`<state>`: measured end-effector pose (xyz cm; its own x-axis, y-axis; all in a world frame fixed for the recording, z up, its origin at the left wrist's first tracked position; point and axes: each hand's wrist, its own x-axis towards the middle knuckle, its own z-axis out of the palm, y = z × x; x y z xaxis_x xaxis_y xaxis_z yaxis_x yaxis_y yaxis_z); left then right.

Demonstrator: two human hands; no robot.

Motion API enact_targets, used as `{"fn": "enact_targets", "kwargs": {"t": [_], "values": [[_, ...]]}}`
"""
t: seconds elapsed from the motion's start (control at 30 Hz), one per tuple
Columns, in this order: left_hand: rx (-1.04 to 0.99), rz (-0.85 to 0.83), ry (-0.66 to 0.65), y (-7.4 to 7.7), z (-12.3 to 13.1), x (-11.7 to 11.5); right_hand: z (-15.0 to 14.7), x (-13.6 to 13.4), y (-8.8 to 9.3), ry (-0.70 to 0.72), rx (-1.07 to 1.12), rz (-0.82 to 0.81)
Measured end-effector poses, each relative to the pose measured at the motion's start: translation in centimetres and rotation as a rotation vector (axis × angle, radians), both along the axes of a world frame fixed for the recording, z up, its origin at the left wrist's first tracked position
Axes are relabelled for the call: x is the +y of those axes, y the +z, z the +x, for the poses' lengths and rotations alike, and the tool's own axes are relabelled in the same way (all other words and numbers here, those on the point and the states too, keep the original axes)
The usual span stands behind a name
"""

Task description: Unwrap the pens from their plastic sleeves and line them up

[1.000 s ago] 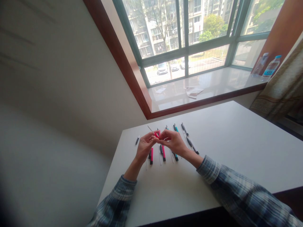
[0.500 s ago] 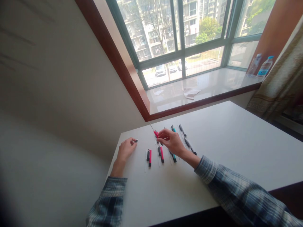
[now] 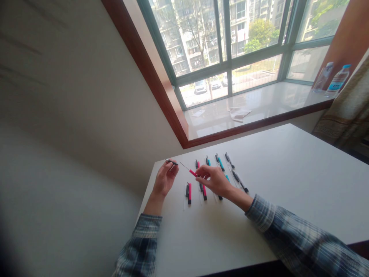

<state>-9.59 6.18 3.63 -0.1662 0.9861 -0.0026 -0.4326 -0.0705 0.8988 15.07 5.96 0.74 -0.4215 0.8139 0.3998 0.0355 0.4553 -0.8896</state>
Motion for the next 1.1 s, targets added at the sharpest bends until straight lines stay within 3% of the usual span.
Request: {"fn": "enact_targets", "kwargs": {"t": [0.33, 0.57, 0.77, 1.1], "values": [[-0.206, 0.029, -0.016, 0.3, 0.9, -0.6, 0.1, 0.0, -0.2, 0.007, -0.062, 0.014], [-0.213, 0.025, -0.074, 0.5, 1.6, -1.0, 0.0, -0.1, 0.1, 0.006, -0.061, 0.006], [-0.236, 0.008, -0.045, 0.4, 1.2, -0.9, 0.1, -0.2, 0.0, 0.000, -0.055, -0.007], [-0.088, 0.023, -0.060, 0.5, 1.2, -1.0, 0.1, -0.2, 0.1, 0.021, -0.067, -0.014]]}}
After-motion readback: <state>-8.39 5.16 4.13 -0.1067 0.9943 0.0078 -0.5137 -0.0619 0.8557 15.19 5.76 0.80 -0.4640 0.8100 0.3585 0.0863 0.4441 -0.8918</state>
